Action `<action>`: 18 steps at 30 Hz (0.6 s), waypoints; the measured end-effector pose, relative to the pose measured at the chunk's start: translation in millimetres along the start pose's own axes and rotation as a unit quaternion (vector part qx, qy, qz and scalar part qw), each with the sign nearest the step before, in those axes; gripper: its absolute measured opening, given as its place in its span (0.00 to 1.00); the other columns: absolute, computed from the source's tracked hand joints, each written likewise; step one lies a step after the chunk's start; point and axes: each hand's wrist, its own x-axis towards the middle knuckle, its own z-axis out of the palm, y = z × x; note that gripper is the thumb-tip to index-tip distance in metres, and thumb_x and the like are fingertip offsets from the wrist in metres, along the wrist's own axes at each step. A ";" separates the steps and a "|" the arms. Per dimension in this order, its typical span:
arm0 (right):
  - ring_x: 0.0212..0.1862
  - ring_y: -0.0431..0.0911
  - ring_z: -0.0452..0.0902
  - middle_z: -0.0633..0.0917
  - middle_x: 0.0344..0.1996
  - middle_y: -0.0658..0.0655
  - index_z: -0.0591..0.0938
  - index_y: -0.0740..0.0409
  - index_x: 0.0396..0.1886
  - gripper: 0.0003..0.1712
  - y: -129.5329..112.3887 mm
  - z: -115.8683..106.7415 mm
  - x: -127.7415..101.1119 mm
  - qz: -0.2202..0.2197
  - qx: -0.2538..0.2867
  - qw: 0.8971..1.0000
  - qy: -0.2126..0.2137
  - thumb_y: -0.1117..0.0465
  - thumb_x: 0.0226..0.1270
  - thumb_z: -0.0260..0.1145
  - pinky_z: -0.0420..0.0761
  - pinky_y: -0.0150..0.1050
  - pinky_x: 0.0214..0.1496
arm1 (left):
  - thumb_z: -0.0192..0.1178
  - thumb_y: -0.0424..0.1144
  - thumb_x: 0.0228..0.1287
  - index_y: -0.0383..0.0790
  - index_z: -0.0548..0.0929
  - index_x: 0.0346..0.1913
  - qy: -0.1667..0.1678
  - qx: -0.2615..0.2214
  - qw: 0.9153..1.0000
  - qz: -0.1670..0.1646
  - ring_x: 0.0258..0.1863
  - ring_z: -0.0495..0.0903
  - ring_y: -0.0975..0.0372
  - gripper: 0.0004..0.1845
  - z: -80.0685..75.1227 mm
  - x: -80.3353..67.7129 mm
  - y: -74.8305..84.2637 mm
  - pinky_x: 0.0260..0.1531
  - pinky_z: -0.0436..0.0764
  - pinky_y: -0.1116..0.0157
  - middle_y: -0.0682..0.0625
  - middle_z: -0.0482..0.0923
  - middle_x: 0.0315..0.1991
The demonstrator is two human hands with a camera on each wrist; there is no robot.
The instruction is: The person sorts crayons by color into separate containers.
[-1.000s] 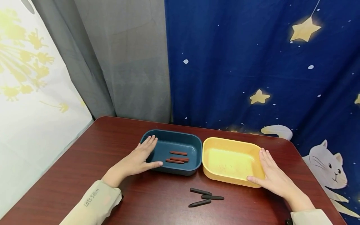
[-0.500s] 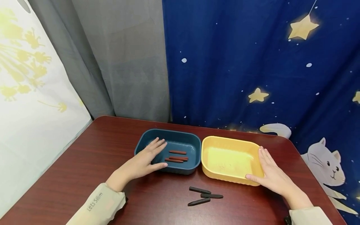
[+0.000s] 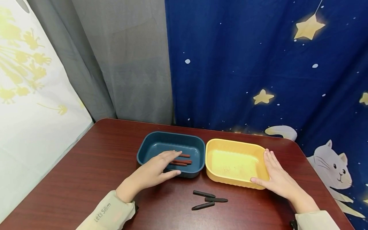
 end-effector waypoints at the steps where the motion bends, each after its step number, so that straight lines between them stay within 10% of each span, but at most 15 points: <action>1: 0.81 0.62 0.29 0.40 0.78 0.72 0.40 0.74 0.77 0.69 0.0 0.0 0.0 0.000 0.000 1.000 0.000 0.35 0.60 0.68 0.23 0.30 0.76 | 0.57 0.58 0.70 0.46 0.66 0.74 0.004 0.002 1.000 -0.004 0.72 0.67 0.57 0.35 1.9 0.6 1.9 0.69 0.70 0.51 0.50 0.69 0.72; 18: 0.80 0.63 0.31 0.39 0.79 0.72 0.40 0.73 0.77 0.69 0.5 -0.7 0.7 0.003 -0.001 1.000 -0.005 0.35 0.60 0.68 0.23 0.31 0.76 | 0.61 0.44 0.70 0.43 0.82 0.59 -0.025 0.043 0.991 0.128 0.59 0.75 0.63 0.18 33.0 22.0 38.3 0.61 0.77 0.65 0.54 0.80 0.56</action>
